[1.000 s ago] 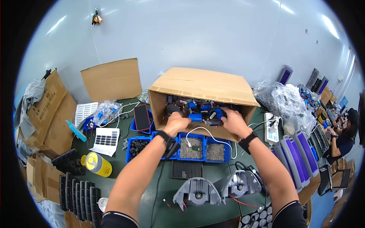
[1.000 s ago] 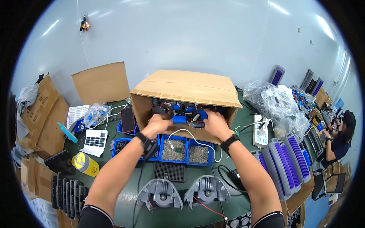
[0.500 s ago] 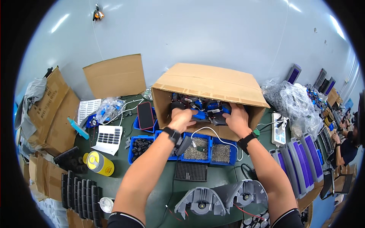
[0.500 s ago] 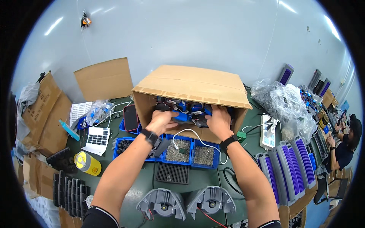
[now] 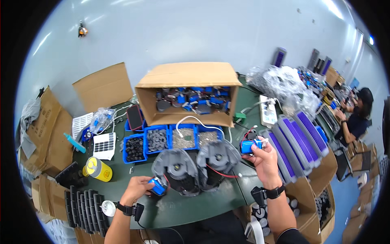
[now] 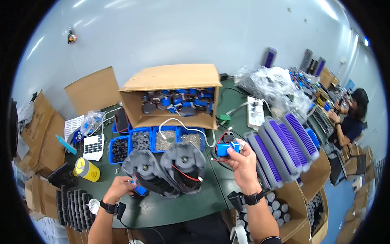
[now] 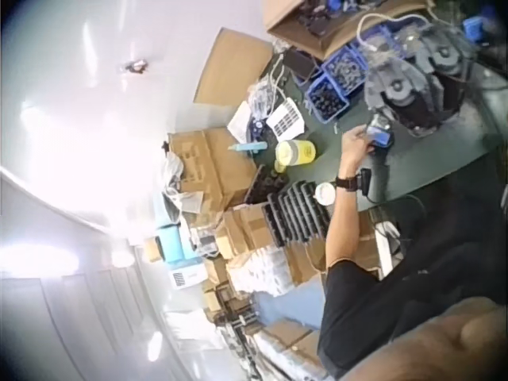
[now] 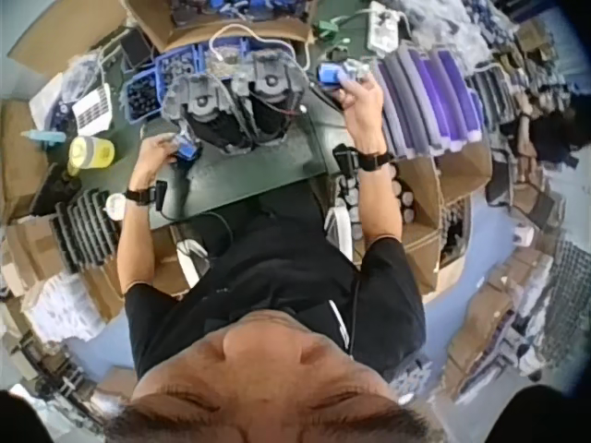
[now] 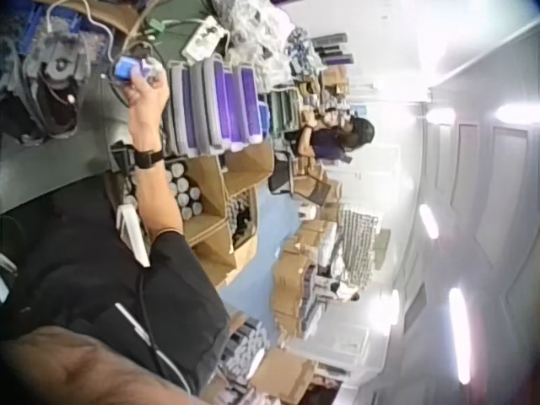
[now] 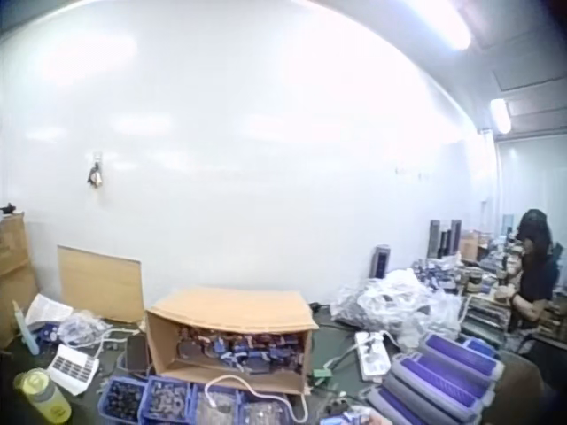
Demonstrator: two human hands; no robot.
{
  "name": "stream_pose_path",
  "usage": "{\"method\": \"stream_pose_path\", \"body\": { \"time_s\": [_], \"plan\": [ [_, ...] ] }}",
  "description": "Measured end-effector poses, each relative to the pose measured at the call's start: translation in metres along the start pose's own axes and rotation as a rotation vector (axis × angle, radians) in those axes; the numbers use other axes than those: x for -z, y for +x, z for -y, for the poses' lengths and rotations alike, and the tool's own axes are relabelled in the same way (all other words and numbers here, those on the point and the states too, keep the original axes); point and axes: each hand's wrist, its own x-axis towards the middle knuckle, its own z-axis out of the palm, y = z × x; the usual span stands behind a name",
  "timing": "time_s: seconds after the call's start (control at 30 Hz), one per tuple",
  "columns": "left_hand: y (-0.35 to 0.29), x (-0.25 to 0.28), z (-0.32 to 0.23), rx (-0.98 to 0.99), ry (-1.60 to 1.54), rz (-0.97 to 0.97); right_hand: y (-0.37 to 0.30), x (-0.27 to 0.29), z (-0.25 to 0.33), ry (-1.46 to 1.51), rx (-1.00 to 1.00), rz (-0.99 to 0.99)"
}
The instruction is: The person assembles a grey electronic device, likely a portable fan, by connecting a blue motor unit to the main body and securing it with screws. They then attach a purple front grille and fasten the casing using a cordless screwdriver. The process involves handling wires, screws, and plastic components on a workbench.
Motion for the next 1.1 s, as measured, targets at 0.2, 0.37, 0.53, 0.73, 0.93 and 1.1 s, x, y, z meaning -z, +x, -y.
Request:
{"method": "stream_pose_path", "body": {
  "time_s": [0.2,0.37,0.53,0.73,0.93,1.1],
  "plan": [
    [-0.104,-0.033,-0.041,-0.300,-0.003,-0.001,-0.100,0.027,0.011,0.303,-0.070,0.081],
    [-0.175,-0.132,-0.086,-0.649,-0.290,0.221,-0.160,0.008,-0.026,0.332,-0.281,0.092],
    [-0.170,-0.166,-0.067,-0.773,-0.297,0.051,-0.208,-0.020,-0.057,0.287,-0.494,0.065],
    [-0.171,-0.144,-0.042,-0.591,-0.479,0.192,-0.205,-0.007,-0.058,-0.006,-0.497,0.291],
    [-0.171,-0.125,-0.044,-0.561,-0.471,0.305,-0.197,-0.017,-0.063,-0.049,-0.515,0.319],
    [-0.169,-0.119,-0.055,-0.493,-0.467,0.404,-0.203,-0.025,-0.077,0.018,-0.485,0.238]
  ]
}}
